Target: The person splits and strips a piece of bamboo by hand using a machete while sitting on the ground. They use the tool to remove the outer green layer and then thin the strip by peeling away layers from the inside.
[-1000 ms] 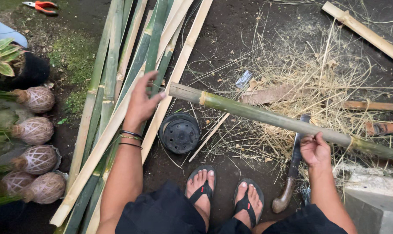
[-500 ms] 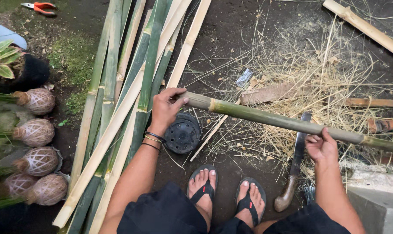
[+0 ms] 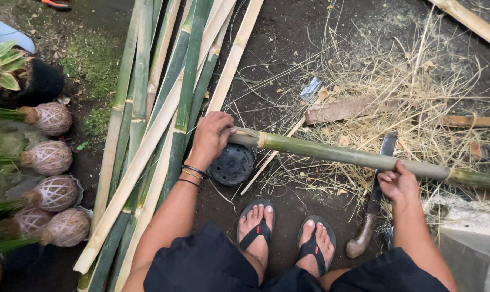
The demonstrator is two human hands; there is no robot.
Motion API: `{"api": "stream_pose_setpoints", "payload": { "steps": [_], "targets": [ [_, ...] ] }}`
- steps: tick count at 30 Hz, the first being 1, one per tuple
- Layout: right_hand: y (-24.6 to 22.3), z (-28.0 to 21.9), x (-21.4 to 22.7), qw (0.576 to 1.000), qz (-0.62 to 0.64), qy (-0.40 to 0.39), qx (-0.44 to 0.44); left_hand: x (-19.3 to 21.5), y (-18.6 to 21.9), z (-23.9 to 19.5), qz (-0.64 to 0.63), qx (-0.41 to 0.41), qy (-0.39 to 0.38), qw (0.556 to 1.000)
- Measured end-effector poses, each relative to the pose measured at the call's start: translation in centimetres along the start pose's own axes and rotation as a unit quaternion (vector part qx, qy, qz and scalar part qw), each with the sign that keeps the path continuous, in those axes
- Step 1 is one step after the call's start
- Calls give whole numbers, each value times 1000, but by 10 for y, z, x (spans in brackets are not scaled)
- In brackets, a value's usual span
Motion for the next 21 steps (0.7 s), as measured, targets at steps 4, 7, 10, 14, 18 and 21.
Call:
{"api": "stream_pose_setpoints", "payload": {
  "steps": [4, 7, 10, 14, 18, 21],
  "targets": [
    [10, -2, 7, 999, -51, 6, -13, -18, -1, -7, -2, 91, -99, 991],
    [15, 0, 8, 998, -68, 13, -4, -26, 3, -7, -6, 109, -132, 985],
    [18, 2, 11, 996, -83, 32, 9, -30, 14, -4, 23, 65, -149, 986],
    [18, 2, 12, 992, -112, 63, 7, -48, 33, 4, 100, -13, -202, 974],
    [15, 6, 0, 994, -101, 42, 6, -52, 41, 22, 138, -54, -217, 965],
    [13, 3, 5, 983, -145, 116, 5, -66, 86, 25, 97, -141, -237, 956]
  ]
}}
Point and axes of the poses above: each hand's wrist, its own z-axis towards the middle knuckle, its own x-axis out of the back of the hand, y = z × x, the point moved 4 cm from there along z, towards the middle knuckle, and after that the axes turned 9 degrees about x, right-handed, at the moved point
